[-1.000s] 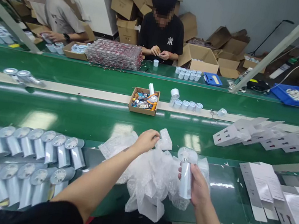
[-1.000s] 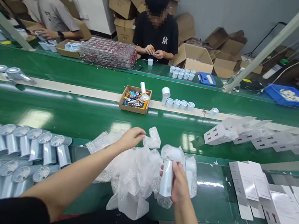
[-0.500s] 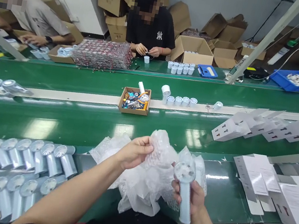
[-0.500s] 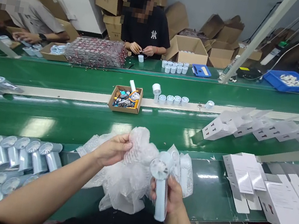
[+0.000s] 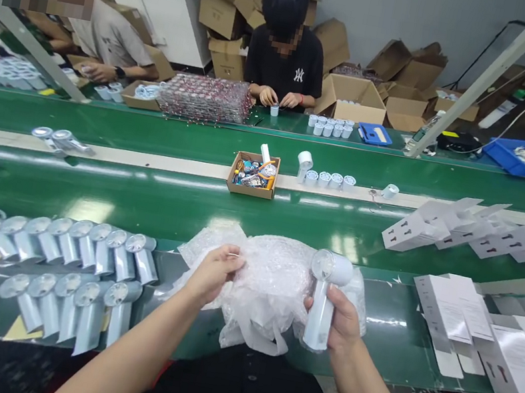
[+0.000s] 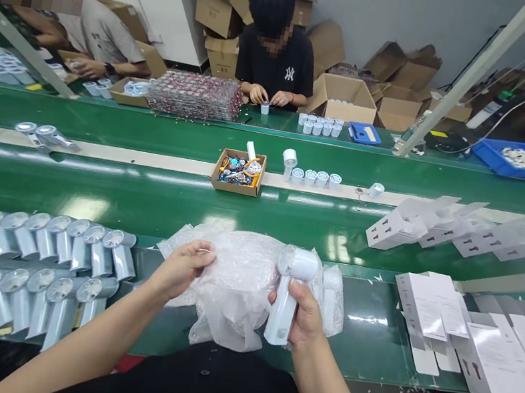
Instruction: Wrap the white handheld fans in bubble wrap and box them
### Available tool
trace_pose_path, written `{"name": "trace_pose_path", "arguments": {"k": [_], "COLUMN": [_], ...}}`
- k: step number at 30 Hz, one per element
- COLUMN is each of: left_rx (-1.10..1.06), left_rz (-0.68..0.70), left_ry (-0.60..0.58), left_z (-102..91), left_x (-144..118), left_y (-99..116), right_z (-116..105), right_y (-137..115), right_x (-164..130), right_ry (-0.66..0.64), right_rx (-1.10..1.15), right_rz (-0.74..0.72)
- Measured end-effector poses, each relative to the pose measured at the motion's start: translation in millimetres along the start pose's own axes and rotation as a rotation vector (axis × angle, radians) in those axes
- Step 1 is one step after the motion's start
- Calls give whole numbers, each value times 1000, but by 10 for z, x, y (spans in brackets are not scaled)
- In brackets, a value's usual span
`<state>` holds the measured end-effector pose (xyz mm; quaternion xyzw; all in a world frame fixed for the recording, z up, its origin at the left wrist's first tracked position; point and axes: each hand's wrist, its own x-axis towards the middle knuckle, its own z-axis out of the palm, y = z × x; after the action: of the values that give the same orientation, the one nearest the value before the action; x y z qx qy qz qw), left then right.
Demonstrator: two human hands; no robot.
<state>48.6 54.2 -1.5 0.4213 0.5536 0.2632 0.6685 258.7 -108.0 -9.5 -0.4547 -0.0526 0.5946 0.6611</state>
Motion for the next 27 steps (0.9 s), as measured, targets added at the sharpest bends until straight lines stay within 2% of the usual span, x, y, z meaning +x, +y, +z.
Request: {"name": "trace_pose_path", "arguments": {"k": [2,3,4,5,8,9,10,11,13,16,18,20,24,27], "left_rx": [84,82,65,43,-100,-148,-173,-155,11,306,390,402,323,328], "left_rz": [128,193,234,243,107,68,64,89,215,537,687,686,492,536], "left_ry": [213,240,179,51,-406,-473,-478,-457,-412,-303,-257,-223,-47,-38], "left_z": [-112,-113,-75,0,322,414,481,517,510,402,342,313,317,360], "left_x": [-50,-112,-195,-292,-572,-635,-680,-710,-738,-741,-717,-670,-583,-603], "left_y": [58,95,129,155,140,99,45,-19,-150,-276,-282,-233,-104,-105], "right_z": [70,115,165,219,354,377,388,388,373,365,381,401,395,360], "right_y": [-78,-98,-104,-97,-16,20,54,82,111,97,79,77,111,118], "right_x": [-81,-126,-172,-217,-331,-360,-385,-406,-439,-470,-483,-489,-460,-427], "right_ry": [22,5,-48,-127,-388,-458,-511,-548,-569,-482,-437,-413,-276,-213], "right_rx": [-100,-153,-227,-296,-372,-355,-328,-301,-268,-244,-241,-253,-321,-524], "right_rz": [-77,-101,-111,-109,-55,-18,25,68,131,138,140,144,43,-60]}}
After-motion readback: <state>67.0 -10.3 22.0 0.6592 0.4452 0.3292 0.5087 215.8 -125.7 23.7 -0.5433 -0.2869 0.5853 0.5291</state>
